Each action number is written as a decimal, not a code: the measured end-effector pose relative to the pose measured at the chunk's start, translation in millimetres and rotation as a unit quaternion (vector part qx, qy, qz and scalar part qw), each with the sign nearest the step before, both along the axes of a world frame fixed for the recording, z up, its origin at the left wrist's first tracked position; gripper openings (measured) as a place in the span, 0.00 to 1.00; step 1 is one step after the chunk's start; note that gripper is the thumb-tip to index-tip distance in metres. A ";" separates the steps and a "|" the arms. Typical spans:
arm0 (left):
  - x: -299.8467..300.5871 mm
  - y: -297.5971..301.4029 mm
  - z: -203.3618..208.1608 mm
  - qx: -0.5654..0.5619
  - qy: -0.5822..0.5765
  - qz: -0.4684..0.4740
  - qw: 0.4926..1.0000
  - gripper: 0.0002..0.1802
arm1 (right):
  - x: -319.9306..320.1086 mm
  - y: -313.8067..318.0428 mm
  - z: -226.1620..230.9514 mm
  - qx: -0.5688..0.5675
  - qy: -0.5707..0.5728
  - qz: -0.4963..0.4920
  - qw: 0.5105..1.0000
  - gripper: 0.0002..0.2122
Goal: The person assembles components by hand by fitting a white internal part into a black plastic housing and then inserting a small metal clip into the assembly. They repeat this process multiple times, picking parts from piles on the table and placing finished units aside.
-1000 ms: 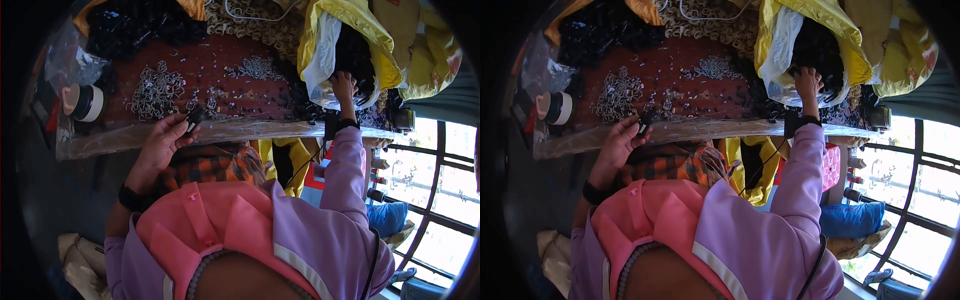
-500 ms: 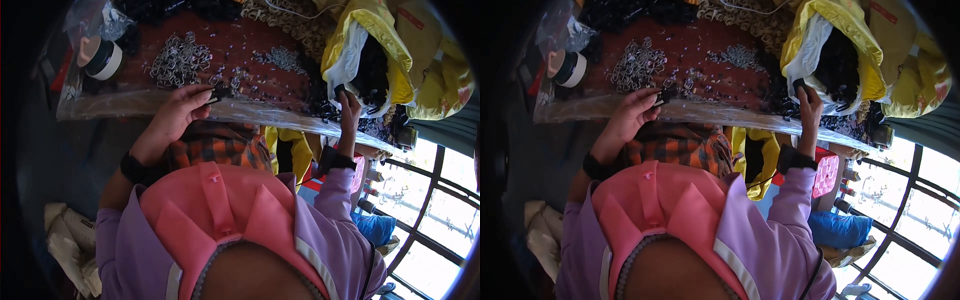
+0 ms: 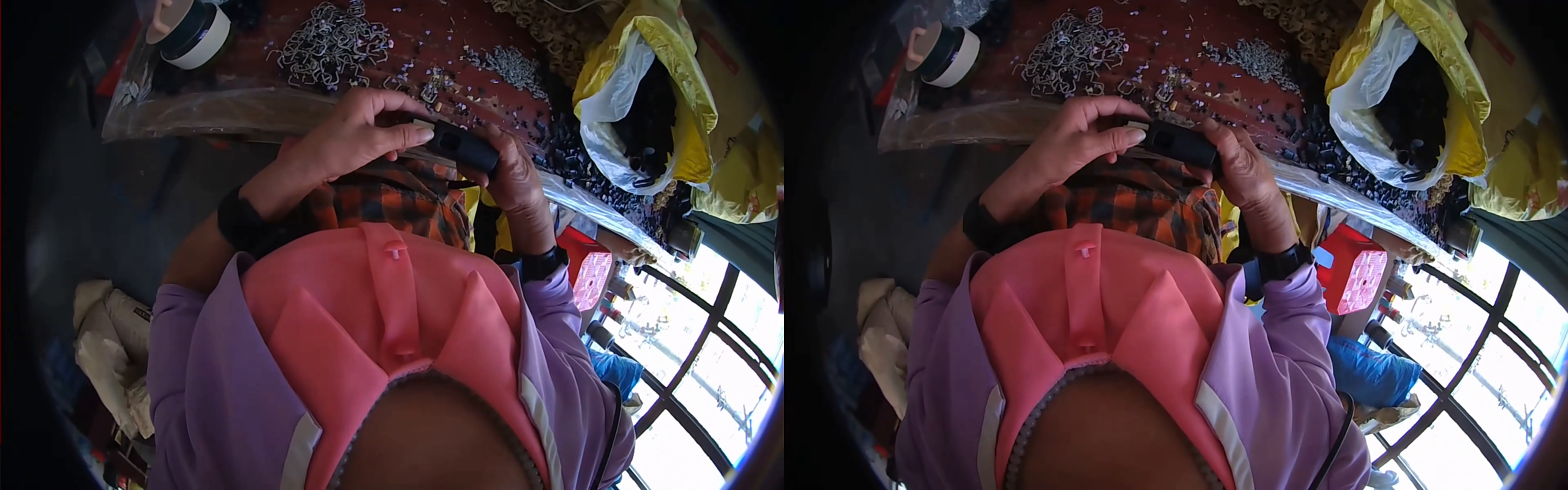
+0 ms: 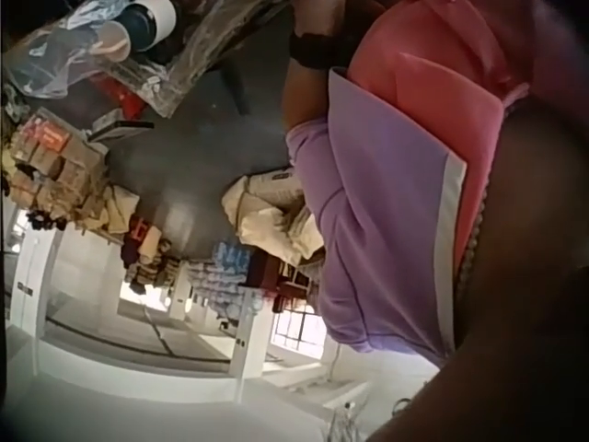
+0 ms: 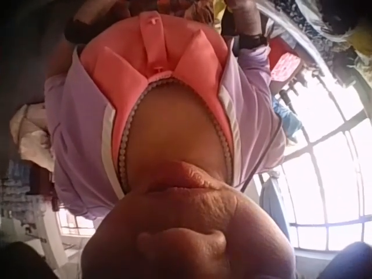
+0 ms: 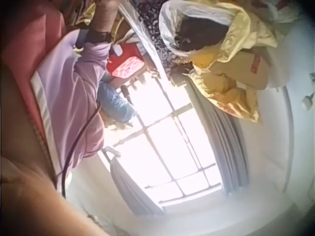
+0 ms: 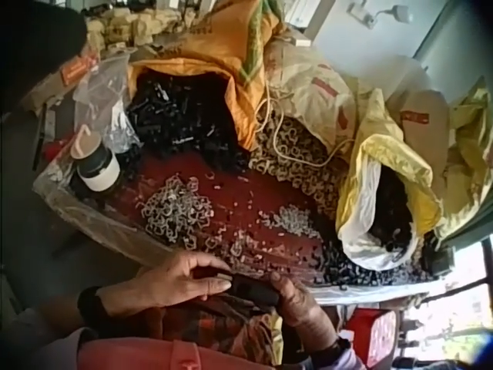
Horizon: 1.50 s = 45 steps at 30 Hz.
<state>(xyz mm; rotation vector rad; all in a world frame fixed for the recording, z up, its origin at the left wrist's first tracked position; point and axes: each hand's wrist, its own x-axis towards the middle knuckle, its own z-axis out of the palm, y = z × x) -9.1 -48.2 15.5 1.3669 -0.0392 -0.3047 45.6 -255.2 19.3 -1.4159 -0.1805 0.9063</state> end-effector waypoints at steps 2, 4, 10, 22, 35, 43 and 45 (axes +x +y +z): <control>-0.4 2.1 2.1 0.011 0.001 -0.010 1.000 0.14 | 0.0 1.2 -0.9 0.001 0.035 -0.010 0.999 0.24; 0.1 3.8 3.9 0.033 0.000 -0.033 0.999 0.14 | 0.6 2.8 1.2 -0.007 0.021 -0.007 1.000 0.23; 0.3 0.3 -8.5 -0.093 0.181 -0.020 0.979 0.13 | 2.2 5.3 1.8 -0.041 -0.087 -0.010 0.995 0.22; -1.2 -0.4 10.4 -0.045 0.057 0.052 0.996 0.12 | -7.6 15.2 8.7 0.054 0.061 -0.148 0.986 0.19; 3.0 -4.9 16.1 -0.044 0.093 0.064 0.993 0.13 | -20.5 15.5 5.0 -0.008 -0.015 -0.164 0.986 0.17; 3.8 -2.4 11.5 -0.082 0.153 0.058 0.983 0.15 | -13.6 17.3 10.5 -0.062 -0.013 -0.066 0.996 0.22; 4.7 -3.3 10.5 -0.094 0.171 0.060 0.979 0.16 | -14.0 21.8 5.9 -0.053 -0.130 -0.076 0.987 0.24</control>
